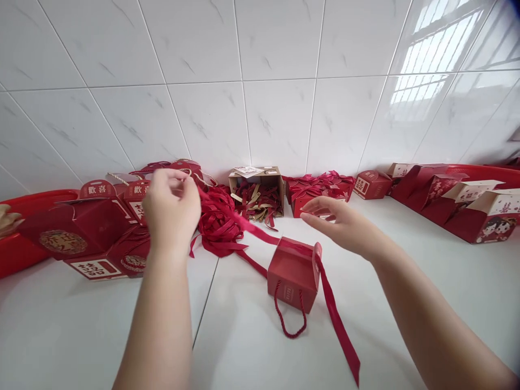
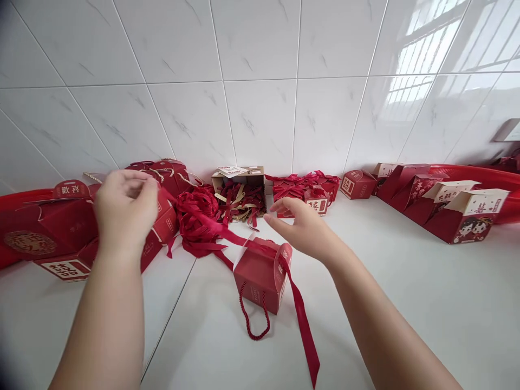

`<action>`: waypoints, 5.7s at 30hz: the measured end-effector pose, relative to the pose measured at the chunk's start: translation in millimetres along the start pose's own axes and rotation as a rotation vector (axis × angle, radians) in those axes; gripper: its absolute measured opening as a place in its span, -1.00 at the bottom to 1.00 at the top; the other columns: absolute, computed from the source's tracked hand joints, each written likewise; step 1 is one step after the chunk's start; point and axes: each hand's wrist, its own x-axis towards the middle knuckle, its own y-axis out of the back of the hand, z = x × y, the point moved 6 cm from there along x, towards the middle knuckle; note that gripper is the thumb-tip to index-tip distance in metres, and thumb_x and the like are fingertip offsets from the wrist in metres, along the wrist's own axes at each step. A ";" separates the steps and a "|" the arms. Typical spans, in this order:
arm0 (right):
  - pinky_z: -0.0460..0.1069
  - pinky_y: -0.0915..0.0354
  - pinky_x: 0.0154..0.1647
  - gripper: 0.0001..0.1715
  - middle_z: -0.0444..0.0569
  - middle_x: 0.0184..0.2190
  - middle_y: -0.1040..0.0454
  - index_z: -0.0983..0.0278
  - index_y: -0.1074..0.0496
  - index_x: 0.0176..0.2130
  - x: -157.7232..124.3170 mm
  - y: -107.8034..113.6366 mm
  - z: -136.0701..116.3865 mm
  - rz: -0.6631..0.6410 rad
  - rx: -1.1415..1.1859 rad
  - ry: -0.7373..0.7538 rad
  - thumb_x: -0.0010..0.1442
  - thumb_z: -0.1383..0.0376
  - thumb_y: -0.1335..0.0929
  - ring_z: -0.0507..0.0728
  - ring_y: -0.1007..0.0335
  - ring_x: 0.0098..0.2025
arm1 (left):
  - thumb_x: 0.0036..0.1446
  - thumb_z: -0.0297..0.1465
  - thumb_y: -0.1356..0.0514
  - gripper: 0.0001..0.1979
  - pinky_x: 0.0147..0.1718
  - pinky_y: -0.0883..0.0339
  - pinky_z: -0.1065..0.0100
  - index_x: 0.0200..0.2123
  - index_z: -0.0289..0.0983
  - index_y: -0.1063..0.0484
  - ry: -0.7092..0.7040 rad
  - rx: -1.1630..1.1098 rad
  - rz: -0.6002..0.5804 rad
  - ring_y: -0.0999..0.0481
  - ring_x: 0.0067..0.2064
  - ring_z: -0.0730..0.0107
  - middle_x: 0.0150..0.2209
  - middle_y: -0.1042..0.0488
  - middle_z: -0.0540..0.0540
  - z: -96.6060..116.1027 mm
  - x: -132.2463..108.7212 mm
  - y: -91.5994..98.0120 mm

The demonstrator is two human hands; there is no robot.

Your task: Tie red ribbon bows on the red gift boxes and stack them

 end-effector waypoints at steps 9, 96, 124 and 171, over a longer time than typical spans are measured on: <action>0.02 -0.16 -0.49 -0.44 0.06 -0.43 -0.47 0.23 -0.39 -0.48 -45.0 1.9 38.8 -0.304 -0.279 -0.202 0.17 -0.15 -0.22 0.16 -0.34 -0.45 | 0.16 -0.17 -0.10 -0.76 -0.13 -0.30 0.33 -0.24 -0.21 -0.33 -0.060 -0.356 -1.064 -0.43 -0.16 0.32 -0.21 -0.43 -0.02 34.3 -85.7 -85.4; 0.01 -0.37 -0.26 -0.83 -0.11 -0.39 -0.49 0.22 -0.47 -0.35 -76.4 27.5 -63.3 0.369 0.683 0.365 0.11 0.16 -0.42 0.06 -0.41 -0.33 | -0.02 -0.26 -0.36 -0.78 -0.12 -0.37 0.33 -0.31 -0.26 -0.60 0.185 -1.095 -0.474 -0.55 -0.21 0.32 -0.35 -0.61 -0.07 99.1 -94.8 24.4; 0.02 -0.38 -0.24 -0.71 -0.01 -0.29 -0.51 0.20 -0.44 -0.11 -95.2 2.1 -47.1 -0.066 0.139 0.799 0.34 0.36 -0.18 0.08 -0.39 -0.24 | 0.19 -0.16 -0.12 -0.69 -0.34 -0.24 0.38 -0.40 -0.25 -0.51 0.128 -0.668 -1.075 -0.43 -0.35 0.35 -0.44 -0.48 -0.01 83.6 -139.8 9.6; -0.14 0.05 -0.66 -0.59 -0.30 -0.58 -0.20 0.17 -0.09 -0.26 -115.0 -62.5 54.8 -0.257 0.480 -0.296 0.16 -0.05 -0.29 -0.05 0.04 -0.62 | 0.07 -0.09 -0.19 -0.65 -0.55 0.03 0.49 -0.38 -0.22 -0.17 0.547 -0.598 -1.168 -0.12 -0.51 0.55 -0.47 -0.21 0.11 11.7 -209.9 -20.8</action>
